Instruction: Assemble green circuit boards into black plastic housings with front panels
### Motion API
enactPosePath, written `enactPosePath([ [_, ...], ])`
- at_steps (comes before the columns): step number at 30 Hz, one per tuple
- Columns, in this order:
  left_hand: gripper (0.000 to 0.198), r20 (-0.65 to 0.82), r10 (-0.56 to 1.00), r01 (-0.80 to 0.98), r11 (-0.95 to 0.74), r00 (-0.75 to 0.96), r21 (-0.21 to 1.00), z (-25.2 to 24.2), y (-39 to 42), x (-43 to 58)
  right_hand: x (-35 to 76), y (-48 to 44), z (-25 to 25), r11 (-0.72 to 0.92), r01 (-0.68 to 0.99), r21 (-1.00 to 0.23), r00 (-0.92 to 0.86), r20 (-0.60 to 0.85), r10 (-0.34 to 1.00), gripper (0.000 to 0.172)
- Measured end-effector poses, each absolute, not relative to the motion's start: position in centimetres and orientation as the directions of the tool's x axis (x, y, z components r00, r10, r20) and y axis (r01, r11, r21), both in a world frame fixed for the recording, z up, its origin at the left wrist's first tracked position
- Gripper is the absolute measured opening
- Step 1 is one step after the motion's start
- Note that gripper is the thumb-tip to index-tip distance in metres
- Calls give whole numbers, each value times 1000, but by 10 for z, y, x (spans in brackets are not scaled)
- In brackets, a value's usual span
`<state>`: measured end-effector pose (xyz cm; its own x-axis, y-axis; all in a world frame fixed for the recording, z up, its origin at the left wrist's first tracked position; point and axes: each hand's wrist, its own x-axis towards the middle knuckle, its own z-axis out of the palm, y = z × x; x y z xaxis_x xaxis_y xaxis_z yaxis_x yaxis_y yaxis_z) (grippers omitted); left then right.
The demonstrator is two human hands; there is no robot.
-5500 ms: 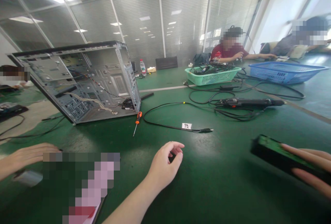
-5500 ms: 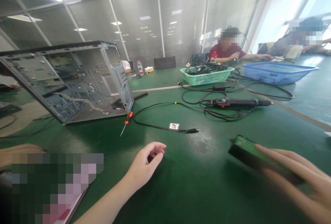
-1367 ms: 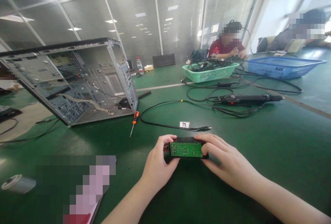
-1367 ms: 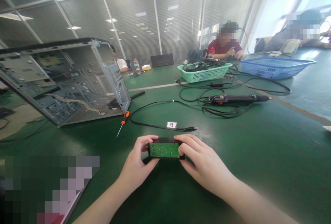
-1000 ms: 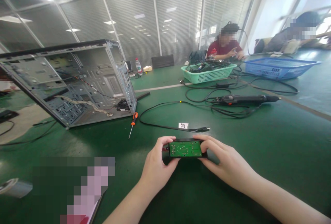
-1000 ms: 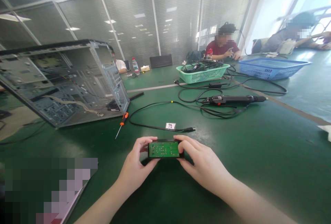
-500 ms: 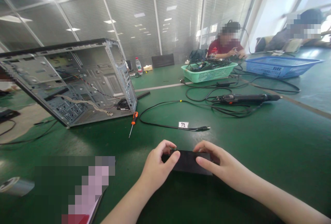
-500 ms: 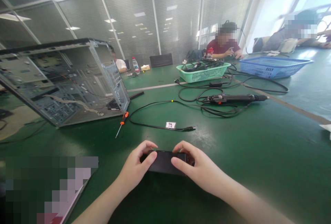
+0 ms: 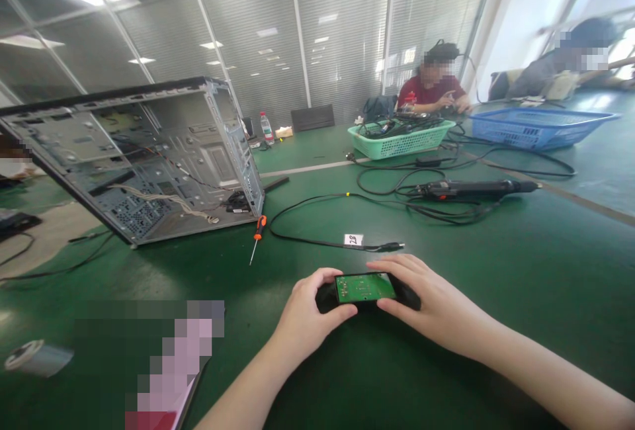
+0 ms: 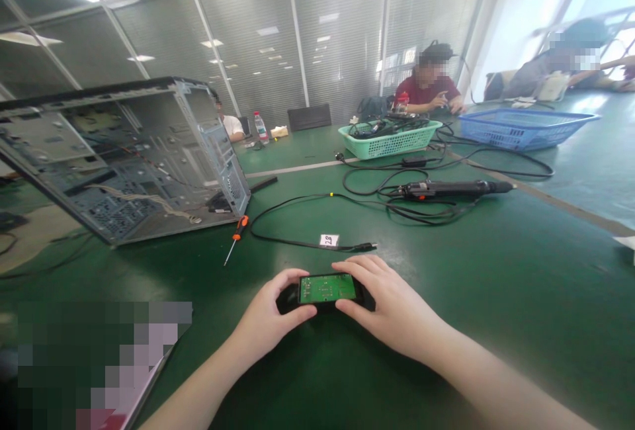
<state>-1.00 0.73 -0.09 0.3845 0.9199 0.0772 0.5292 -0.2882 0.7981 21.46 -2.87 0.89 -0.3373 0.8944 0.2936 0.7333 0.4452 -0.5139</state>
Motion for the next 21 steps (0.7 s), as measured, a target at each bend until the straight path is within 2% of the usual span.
enactPosePath([
  [4,46,129,902,590,-372,413,717,0,7,-9,202,-20,21,506,760,-407,-380,353,855,32],
  [7,45,148,888,597,-407,435,691,-1,7,-9,188,-12,31,534,752,-386,-439,309,843,26],
  [12,46,135,891,596,-395,433,699,-1,6,-9,172,-1,41,511,741,-435,-468,211,858,18],
  [21,46,135,888,593,-400,439,699,0,7,-9,175,-6,34,438,716,-544,-396,201,896,21],
])
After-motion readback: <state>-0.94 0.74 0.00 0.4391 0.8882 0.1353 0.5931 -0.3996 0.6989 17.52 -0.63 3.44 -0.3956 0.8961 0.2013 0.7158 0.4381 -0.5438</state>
